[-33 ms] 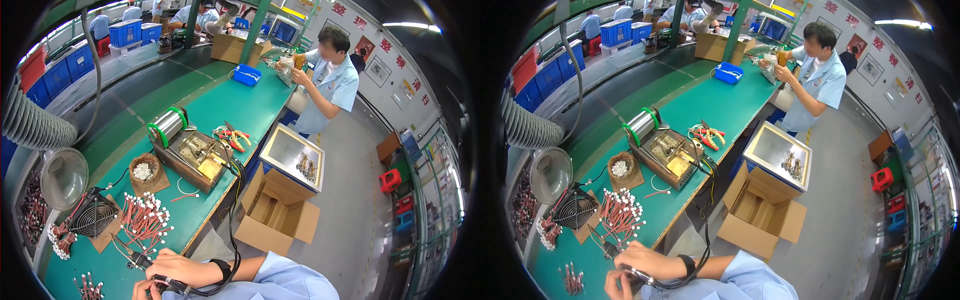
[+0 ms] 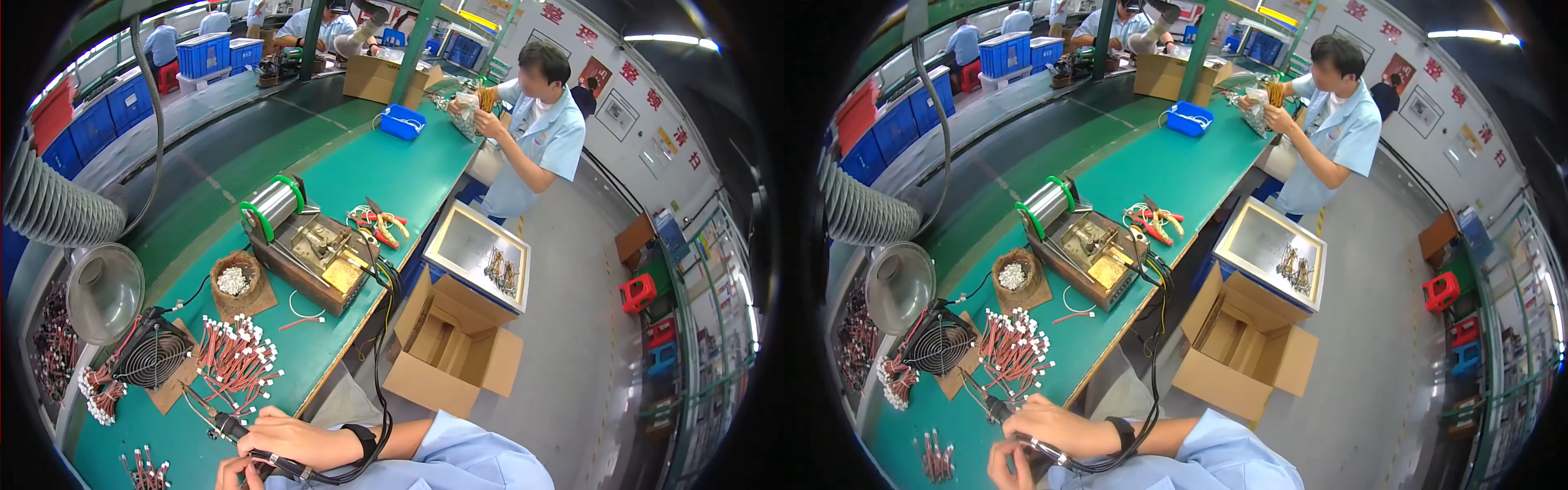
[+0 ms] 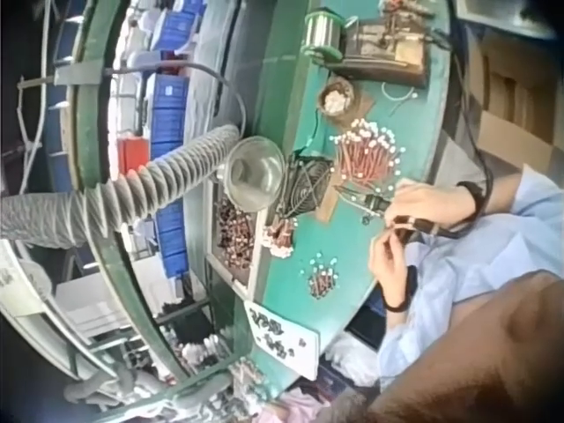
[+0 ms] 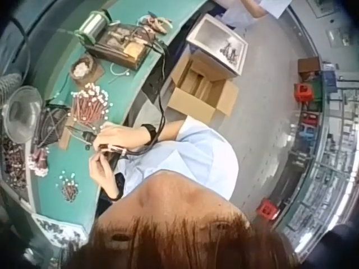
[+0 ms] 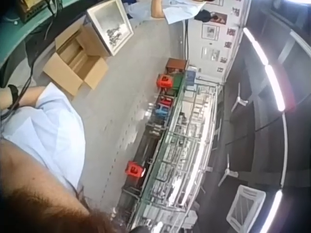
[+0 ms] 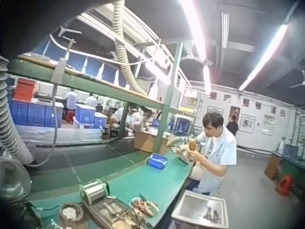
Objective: Soldering wires onto small electronic components at a factory workbench.
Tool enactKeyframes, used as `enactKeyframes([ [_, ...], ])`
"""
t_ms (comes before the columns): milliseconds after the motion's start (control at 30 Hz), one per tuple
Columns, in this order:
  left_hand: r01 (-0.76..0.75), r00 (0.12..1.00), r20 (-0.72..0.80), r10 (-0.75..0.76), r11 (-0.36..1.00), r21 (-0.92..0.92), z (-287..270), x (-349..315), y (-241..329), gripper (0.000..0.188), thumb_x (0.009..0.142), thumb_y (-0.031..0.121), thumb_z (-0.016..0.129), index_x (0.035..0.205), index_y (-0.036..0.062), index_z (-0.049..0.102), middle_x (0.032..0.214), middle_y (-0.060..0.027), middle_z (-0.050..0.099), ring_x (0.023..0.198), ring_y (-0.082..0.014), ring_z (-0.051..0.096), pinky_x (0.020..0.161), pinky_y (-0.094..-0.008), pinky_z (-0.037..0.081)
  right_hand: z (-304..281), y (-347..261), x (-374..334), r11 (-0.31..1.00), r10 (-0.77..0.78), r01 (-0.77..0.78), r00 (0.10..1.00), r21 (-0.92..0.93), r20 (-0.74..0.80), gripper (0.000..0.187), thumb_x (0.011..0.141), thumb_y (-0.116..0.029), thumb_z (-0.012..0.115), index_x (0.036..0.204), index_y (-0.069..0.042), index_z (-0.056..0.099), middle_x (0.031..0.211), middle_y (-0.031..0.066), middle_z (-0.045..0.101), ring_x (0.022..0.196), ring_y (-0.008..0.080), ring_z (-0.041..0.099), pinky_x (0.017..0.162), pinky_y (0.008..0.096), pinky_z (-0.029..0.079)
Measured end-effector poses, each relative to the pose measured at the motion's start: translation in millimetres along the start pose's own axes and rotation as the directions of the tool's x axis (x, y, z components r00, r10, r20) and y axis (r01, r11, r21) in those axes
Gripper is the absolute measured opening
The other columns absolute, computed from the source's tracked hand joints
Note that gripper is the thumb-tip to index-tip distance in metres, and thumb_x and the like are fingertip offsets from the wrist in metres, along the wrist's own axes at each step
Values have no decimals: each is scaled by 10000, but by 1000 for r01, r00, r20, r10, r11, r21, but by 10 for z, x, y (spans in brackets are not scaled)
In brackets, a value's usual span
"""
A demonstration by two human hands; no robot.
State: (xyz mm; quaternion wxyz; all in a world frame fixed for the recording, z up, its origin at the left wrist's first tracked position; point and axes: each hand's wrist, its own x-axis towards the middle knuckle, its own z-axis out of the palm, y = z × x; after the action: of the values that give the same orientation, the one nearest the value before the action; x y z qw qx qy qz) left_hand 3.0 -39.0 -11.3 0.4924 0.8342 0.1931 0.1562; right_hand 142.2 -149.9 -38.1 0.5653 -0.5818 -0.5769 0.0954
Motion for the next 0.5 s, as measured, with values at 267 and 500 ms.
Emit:
enactKeyframes([
  [267,-12,999,-53,12,1000,-4,61,75,175,81,862,-28,533,931,-55,566,909,-132,571,824,-200,562,758,-287,460,-35,-47,-1,998,53,-52,998,20,-32,172,835,-89,476,1004,-62,465,813,69,474,749,243,468,796,320,316],
  [500,4,1000,10,-4,1000,-6,46,105,186,58,880,-2,524,919,-38,549,885,-119,560,789,-186,548,731,-289,454,-43,40,-53,996,77,-74,996,51,-53,155,846,-77,509,996,-63,470,844,64,490,784,237,473,812,317,318],
])
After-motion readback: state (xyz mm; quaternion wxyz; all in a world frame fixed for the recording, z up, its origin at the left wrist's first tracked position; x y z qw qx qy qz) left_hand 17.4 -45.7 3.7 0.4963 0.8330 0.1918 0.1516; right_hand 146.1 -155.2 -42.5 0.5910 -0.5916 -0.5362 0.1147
